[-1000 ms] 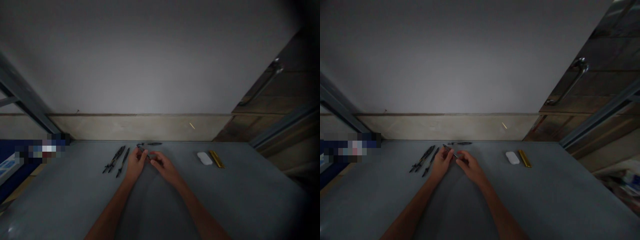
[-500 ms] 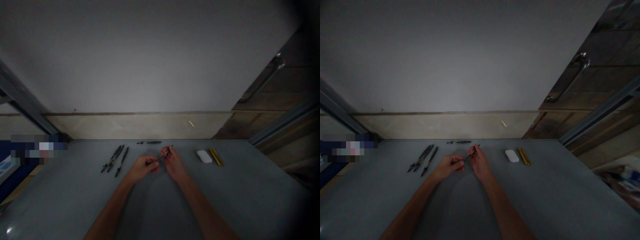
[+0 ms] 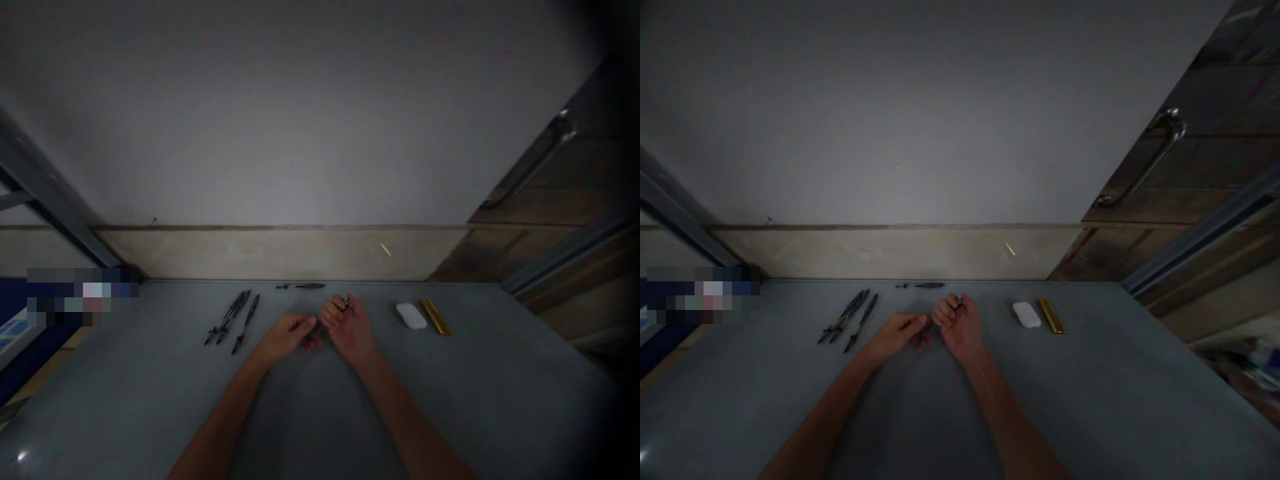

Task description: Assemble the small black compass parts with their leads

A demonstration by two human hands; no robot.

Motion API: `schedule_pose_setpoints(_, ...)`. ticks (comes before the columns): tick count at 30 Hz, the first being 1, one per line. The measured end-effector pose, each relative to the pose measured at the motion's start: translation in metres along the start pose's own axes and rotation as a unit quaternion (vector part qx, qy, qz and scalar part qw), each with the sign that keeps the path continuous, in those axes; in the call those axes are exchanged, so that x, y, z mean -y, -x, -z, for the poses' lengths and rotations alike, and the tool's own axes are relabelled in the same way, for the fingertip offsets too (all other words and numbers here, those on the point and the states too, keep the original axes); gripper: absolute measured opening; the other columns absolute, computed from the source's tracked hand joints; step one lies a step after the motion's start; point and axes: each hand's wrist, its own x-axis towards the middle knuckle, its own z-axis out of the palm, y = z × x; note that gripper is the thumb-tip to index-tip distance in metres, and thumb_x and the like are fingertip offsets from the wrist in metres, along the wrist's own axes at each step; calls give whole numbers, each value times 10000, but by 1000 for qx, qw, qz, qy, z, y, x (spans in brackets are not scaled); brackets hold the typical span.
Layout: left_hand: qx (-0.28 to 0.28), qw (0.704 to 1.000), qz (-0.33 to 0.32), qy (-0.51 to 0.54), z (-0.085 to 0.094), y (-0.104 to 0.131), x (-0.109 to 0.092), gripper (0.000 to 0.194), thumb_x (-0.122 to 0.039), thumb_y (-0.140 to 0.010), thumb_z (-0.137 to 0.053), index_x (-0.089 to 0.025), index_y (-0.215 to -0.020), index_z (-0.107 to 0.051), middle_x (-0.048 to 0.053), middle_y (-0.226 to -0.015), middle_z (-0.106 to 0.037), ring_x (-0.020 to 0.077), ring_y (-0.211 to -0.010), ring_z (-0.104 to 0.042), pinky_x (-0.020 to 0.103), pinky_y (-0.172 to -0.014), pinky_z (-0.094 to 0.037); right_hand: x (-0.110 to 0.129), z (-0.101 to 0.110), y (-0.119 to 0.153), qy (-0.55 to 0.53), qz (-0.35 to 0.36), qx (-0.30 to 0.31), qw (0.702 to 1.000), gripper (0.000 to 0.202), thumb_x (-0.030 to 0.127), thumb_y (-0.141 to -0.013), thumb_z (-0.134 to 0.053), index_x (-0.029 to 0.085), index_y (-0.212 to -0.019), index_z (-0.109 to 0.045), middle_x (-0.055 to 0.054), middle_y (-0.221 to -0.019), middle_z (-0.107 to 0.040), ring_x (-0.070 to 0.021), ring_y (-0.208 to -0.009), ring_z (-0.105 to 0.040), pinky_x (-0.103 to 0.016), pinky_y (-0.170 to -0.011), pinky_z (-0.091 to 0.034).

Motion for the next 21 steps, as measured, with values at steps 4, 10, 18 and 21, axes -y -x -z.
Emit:
schedule_pose_setpoints(4, -18, 999, 13, 30, 0, -1, 2, 644, -686, -878, -408, -108, -867, -693, 96, -777, -708, 150, -636, -612, 264, -614, -483, -2, 2, -2, -22, 11, -14, 1000, 405, 564, -916, -355, 274, -635, -327, 54, -571, -154, -181, -505, -179, -330, -515, -282)
schedule_pose_setpoints(10, -13, 999, 0, 30, 1, 0, 0, 612, -666, -877, -437, -113, -882, -700, 91, -792, -704, 152, -639, -598, 278, -644, -483, -1, 2, -2, -8, 21, -11, 1000, 400, 583, -912, -373, 277, -655, -391, 60, -557, -170, -169, -485, -195, -321, -487, -286)
schedule_pose_setpoints(18, 30, 999, -13, 7, 5, 0, 0, 475, -570, -849, -574, -119, -935, -695, 65, -828, -697, 116, -630, -552, 240, -642, -459, -2, 4, -3, -84, -9, -8, 996, 330, 534, -910, -402, 270, -714, -431, 60, -573, -177, -163, -491, -196, -311, -501, -283)
schedule_pose_setpoints(21, 39, 999, -27, 5, 6, 0, 1, 454, -532, -861, -581, -101, -946, -694, 68, -825, -686, 110, -637, -541, 232, -644, -448, -3, 6, -3, -163, -22, 17, 986, 276, 451, -911, -462, 253, -720, -443, 67, -565, -180, -147, -489, -201, -290, -493, -287)
